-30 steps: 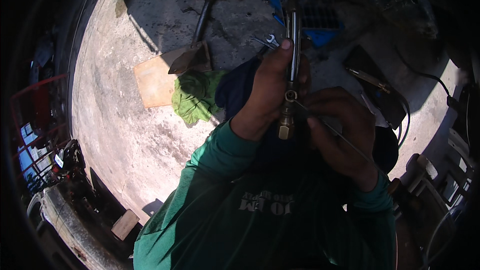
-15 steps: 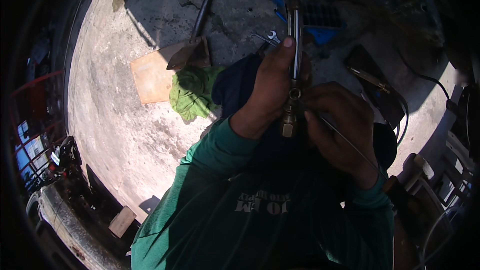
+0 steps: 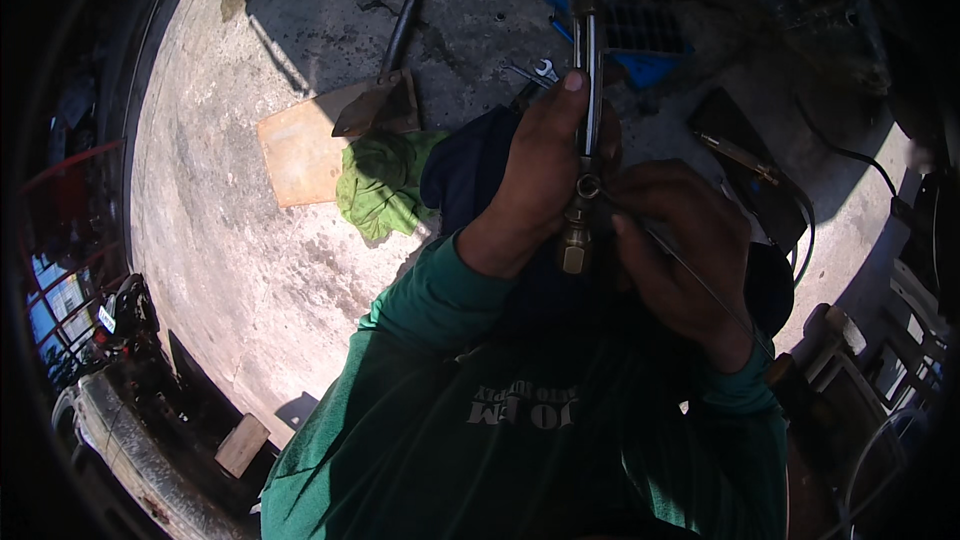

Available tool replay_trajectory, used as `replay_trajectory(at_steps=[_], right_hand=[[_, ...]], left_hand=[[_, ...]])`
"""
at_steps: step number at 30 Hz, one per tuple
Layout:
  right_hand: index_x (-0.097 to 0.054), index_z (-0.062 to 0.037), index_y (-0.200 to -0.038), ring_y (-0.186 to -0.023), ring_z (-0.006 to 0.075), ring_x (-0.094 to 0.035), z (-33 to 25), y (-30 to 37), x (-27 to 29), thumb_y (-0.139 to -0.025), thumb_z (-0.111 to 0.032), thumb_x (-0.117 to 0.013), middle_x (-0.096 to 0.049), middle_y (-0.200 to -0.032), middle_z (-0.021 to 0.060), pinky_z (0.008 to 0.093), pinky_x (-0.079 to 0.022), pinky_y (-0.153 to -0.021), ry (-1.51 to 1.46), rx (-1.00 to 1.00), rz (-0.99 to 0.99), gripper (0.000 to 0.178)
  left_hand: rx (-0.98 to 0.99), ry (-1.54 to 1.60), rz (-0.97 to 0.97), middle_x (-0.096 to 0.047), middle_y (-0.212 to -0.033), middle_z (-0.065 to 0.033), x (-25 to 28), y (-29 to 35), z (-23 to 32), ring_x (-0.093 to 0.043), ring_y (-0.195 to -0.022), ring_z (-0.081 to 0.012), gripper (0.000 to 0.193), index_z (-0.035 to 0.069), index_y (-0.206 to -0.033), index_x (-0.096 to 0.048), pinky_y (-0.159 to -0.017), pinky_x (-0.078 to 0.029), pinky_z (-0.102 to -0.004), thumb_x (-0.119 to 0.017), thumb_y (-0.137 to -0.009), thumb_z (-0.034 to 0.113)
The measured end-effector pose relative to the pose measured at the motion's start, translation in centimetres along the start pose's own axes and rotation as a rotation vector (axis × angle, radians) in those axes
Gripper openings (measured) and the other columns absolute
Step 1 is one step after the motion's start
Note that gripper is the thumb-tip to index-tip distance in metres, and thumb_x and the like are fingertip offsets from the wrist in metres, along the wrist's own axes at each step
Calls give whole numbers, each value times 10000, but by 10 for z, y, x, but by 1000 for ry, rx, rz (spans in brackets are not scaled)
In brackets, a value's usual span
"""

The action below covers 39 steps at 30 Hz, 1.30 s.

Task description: The person assembles a mechanical part using a wrench and screwdriver. They tighten and adjust components while sitting on the floor in a workshop environment.

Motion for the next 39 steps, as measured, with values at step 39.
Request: replay_trajectory(at_steps=[39], right_hand=[[-650,-3,-896,-736,277,-708,10,1,-1,-801,5,-691,-678,-837,119,355,-538,-672,-101,-171,89,104]], left_hand=[[-6,-38,50,-552,-709,-11,-4,2,-2,-496,-562,-85,620,-52,-1358,-494,-526,-418,-233,-414,-1065,488]])
Point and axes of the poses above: each hand's wrist, its own y-axis away from the middle knuckle, its own x-axis out of the back of the hand, z = x × y, the point moved 2 cm from there along -y, towards the middle knuckle
